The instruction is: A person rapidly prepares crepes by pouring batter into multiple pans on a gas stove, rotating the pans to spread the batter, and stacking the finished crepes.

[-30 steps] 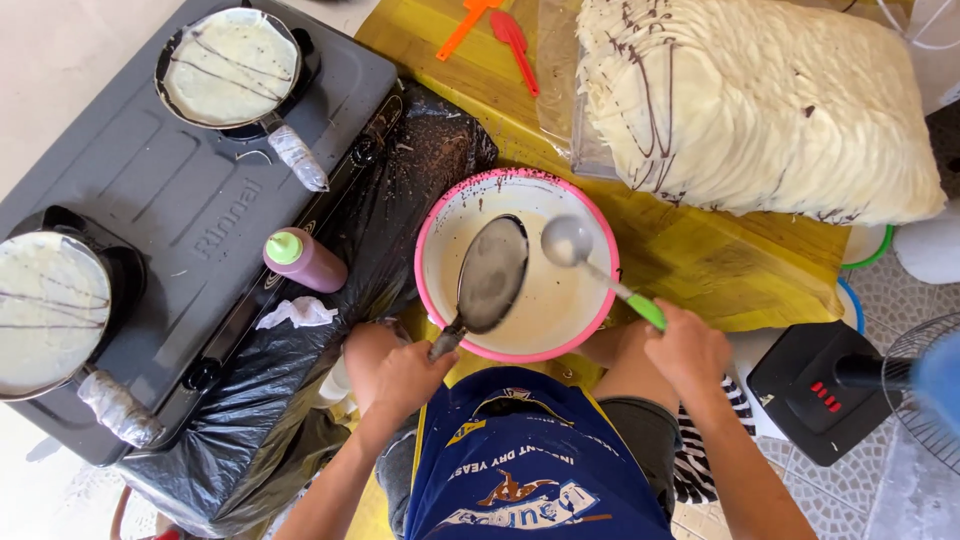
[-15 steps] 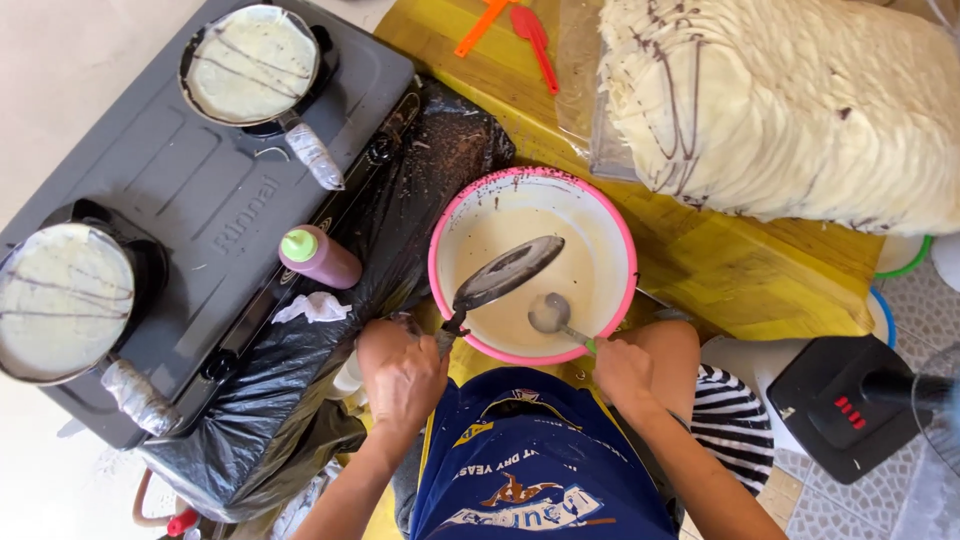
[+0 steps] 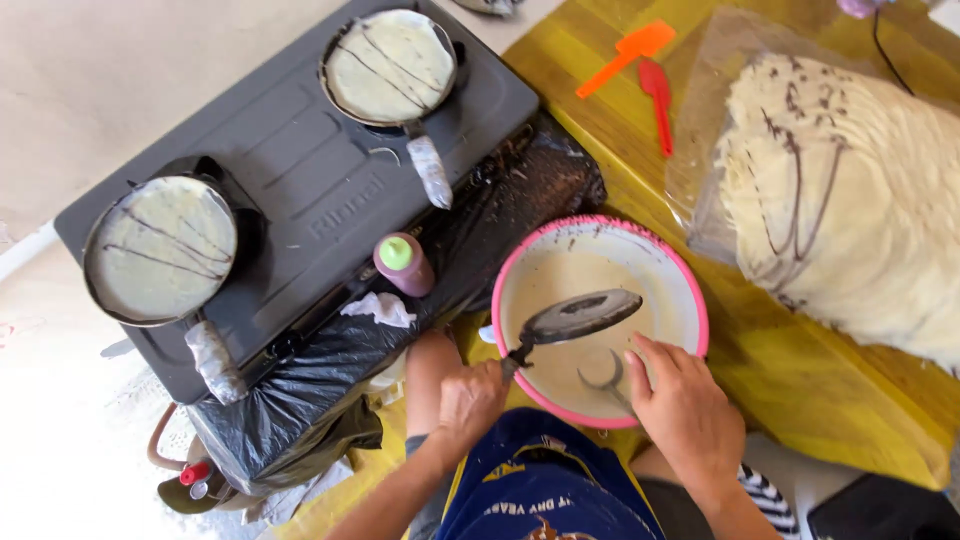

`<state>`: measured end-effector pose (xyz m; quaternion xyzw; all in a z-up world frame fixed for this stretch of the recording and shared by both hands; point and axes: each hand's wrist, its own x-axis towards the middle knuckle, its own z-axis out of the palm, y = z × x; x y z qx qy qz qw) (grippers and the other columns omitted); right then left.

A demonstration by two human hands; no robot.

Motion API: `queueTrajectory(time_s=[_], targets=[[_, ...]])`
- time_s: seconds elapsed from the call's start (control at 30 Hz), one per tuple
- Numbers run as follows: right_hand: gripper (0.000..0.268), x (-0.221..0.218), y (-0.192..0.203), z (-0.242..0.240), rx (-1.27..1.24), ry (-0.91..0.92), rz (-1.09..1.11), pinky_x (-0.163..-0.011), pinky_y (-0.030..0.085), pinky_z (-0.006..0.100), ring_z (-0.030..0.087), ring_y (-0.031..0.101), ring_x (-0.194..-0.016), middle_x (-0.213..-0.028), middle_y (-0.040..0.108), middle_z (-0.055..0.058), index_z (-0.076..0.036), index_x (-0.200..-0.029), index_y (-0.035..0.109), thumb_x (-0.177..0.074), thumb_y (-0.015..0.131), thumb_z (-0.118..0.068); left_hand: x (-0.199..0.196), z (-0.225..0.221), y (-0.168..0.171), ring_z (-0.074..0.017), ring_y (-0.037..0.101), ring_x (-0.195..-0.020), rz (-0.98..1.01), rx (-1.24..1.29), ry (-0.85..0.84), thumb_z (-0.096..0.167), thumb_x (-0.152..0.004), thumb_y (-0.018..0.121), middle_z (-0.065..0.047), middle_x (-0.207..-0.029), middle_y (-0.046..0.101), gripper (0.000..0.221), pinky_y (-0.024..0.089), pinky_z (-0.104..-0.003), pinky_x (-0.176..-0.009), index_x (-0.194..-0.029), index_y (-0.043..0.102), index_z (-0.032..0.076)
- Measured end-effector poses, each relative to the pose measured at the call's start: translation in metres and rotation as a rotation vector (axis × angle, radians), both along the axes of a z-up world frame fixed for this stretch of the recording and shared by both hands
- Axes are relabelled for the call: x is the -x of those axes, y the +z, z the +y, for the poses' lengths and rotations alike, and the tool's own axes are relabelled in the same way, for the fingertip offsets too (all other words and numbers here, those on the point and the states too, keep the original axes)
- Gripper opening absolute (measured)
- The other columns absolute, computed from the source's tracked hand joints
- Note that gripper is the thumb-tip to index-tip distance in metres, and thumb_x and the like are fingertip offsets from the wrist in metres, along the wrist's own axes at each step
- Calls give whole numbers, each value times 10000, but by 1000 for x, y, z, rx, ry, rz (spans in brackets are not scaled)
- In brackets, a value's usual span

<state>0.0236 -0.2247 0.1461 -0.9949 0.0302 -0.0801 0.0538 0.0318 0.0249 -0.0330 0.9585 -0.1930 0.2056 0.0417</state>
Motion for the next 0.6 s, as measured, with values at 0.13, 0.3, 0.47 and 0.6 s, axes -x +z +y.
queueTrajectory(time_s=[0.13,0.3,0.47,0.6], targets=[[308,-97,-20,38,-360,307,-104,-704,604,316,192,727,-926,-1089,771,48,-115,-1217,755,-960,679,-266,8,-1,-22,-187,520,-389,57,57,92,478,-1038,587,0,-547,544,408,329,-380,-291,-743,541,199],[740,-220,-33,130,-896,152,653,-1049,506,370,258,601,-1328,-1518,549,96,-139,-1593,352,-977,405,-545,29,-7,-60,-462,661,-670,904,426,287,653,-962,596,-137,-705,686,503,500,-589,-601,-847,589,163],[659,-314,-82,199,-1627,-84,873,-806,468,368,241,592,-996,-1223,578,117,-160,-1384,410,-915,534,-606,38,-17,-33,-240,634,-636,1287,970,518,523,-877,776,-89,-660,686,402,467,-377,-640,-805,717,132],[278,-350,-86,207,-2078,54,1090,-394,273,205,40,485,-454,-590,552,-64,-147,-1100,674,-956,640,-381,-21,-16,52,-103,486,-353,1470,1385,499,418,-993,675,-42,-549,627,463,345,-216,-392,-680,599,87]])
